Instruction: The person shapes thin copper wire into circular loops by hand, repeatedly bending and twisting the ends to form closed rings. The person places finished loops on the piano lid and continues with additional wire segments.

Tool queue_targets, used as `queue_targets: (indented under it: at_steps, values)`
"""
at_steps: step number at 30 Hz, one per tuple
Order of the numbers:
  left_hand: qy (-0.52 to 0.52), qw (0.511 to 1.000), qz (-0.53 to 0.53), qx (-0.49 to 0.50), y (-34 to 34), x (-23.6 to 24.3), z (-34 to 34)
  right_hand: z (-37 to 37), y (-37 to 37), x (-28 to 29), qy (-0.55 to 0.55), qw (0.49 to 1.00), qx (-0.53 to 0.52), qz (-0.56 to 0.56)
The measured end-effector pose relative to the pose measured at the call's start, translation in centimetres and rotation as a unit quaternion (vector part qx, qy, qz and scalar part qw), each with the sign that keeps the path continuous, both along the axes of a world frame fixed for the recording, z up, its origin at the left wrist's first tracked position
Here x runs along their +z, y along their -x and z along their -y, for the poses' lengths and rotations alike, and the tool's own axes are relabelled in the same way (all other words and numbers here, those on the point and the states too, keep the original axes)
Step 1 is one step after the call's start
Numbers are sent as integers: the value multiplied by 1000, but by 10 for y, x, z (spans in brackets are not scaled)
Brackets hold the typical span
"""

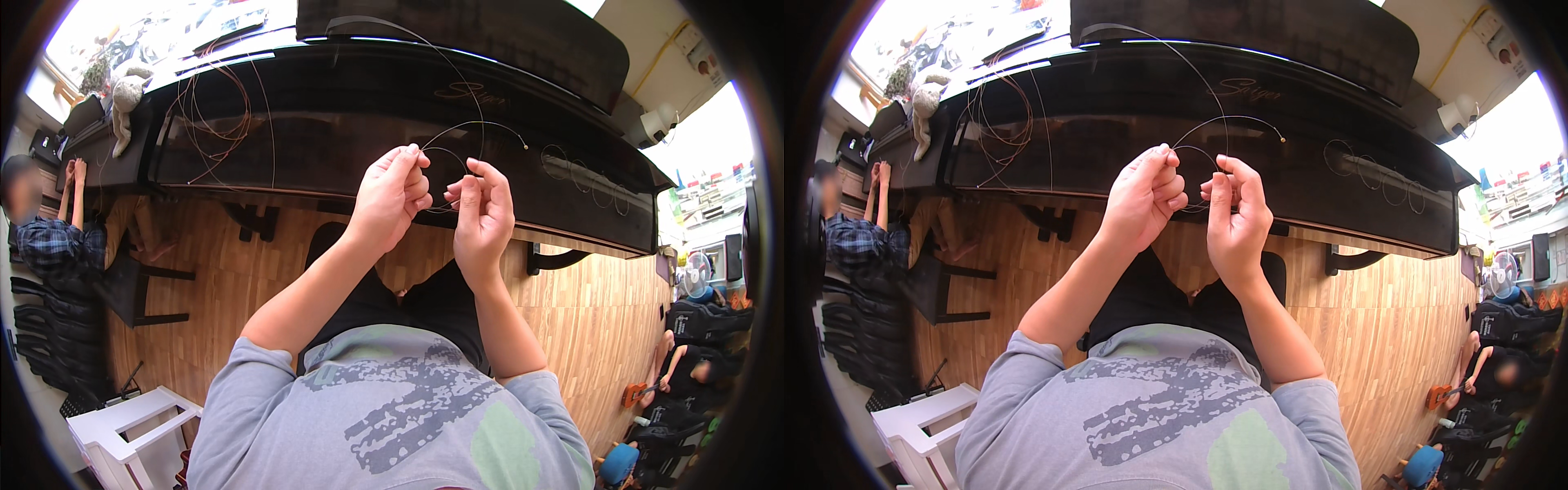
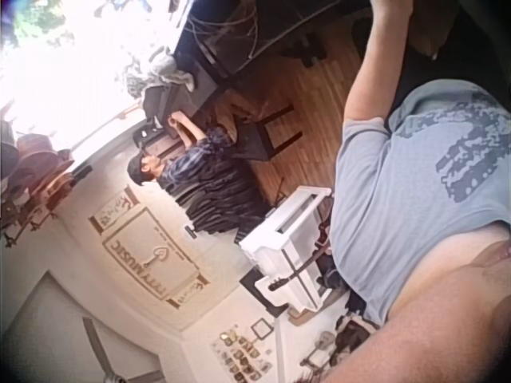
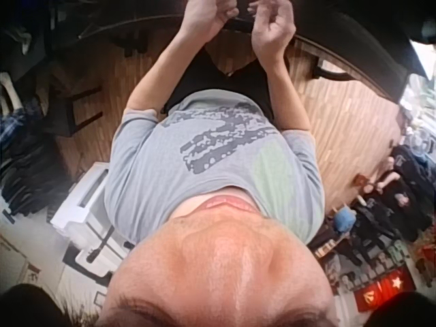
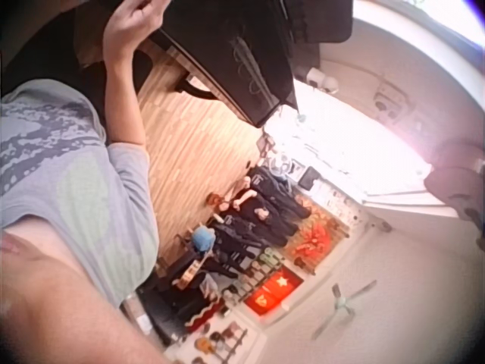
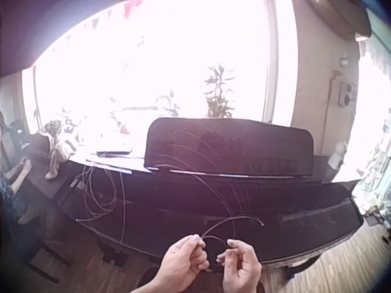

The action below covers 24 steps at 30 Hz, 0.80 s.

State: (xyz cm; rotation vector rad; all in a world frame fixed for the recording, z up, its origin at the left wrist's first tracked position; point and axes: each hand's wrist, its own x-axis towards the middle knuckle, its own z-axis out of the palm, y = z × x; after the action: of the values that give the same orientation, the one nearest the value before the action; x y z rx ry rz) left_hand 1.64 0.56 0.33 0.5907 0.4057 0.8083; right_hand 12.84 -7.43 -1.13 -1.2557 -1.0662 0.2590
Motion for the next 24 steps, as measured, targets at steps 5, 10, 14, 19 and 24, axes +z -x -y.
queue_targets:
  at_steps: [5, 10, 14, 19, 24]
  values:
    - [0, 1000, 11, 2, -1, -2, 3, -1, -1, 2, 33, 998, -5, 50]
    - [-3, 1000, 7, 11, -2, -3, 4, -4, -5, 8, 72, 981, 98, -148]
    - [-8, 1000, 1, 17, -4, -3, 5, -6, -12, 12, 38, 884, 231, -405]
    - [-7, 1000, 9, 22, -8, -4, 9, -8, -19, 18, 54, 846, 277, -453]
    - [-16, 1000, 2, 20, -10, -6, 10, -14, -30, 15, 78, 819, 319, -470]
